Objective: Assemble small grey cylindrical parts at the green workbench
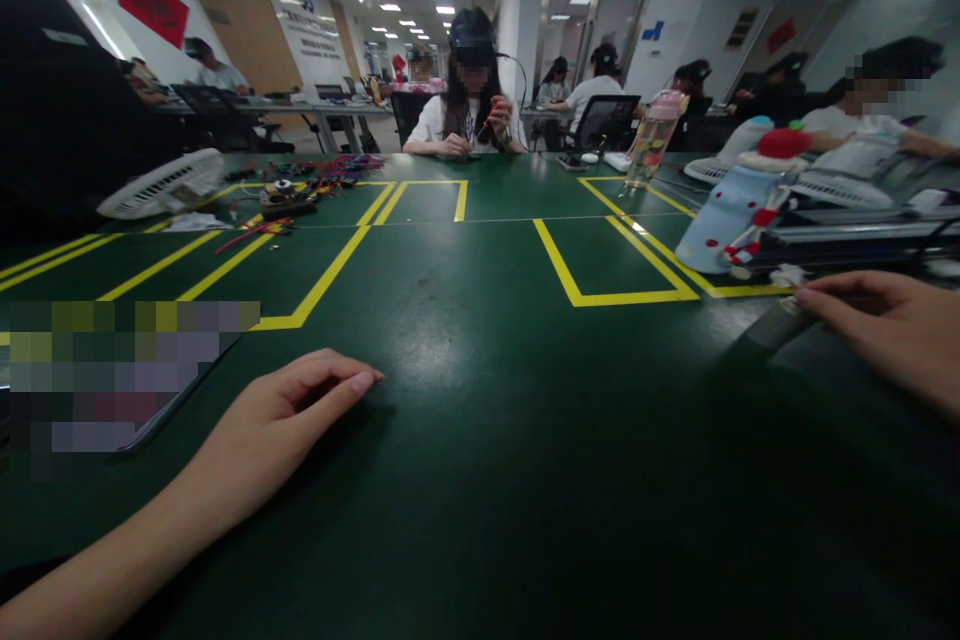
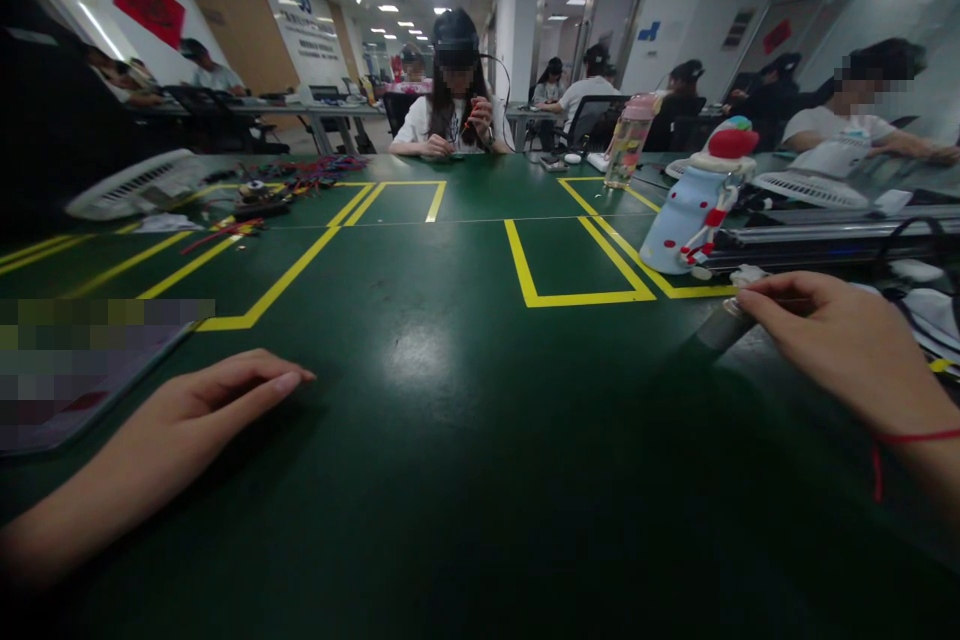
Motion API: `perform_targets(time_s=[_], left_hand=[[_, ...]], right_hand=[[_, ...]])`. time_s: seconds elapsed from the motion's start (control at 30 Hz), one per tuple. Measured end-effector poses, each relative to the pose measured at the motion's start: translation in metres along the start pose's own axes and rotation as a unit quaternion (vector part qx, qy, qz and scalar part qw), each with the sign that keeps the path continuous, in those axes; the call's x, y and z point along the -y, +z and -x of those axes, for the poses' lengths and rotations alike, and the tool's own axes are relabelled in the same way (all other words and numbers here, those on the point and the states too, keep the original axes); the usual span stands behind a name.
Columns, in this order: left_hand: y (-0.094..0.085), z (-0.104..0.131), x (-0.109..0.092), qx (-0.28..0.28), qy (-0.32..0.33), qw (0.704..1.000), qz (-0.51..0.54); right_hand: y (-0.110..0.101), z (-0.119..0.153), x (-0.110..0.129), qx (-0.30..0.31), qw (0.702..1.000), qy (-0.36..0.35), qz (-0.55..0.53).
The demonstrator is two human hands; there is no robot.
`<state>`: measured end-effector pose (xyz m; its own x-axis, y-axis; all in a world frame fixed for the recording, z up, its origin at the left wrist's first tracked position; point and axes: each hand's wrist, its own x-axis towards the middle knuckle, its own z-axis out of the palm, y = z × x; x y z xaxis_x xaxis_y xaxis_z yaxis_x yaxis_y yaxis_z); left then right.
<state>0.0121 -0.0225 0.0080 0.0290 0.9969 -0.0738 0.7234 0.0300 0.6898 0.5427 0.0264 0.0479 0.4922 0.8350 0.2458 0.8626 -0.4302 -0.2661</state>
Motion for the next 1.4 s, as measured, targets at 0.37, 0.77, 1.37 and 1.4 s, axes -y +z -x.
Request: perform_targets(time_s=[0.37,0.77,1.37,1.4], left_hand=[[0.001,-0.003,0.006,0.007,0.002,1.000,0.014],[0.001,-0.001,0.005,0.012,0.007,1.000,0.009],[0.001,-0.002,0.006,0.004,-0.001,1.000,0.008],[0.001,-0.002,0.006,0.004,0.000,1.000,0.008]], right_hand=[[-0.003,-0.006,-0.010,0.004,1.000,0.004,-0.011],[-0.005,-0.001,-0.004,0.030,0.999,0.025,-0.031],[0.003,-0.005,-0.016,0.024,0.994,-0.033,-0.100],[0.004,-0.003,-0.015,0.020,0.994,-0.032,-0.103]])
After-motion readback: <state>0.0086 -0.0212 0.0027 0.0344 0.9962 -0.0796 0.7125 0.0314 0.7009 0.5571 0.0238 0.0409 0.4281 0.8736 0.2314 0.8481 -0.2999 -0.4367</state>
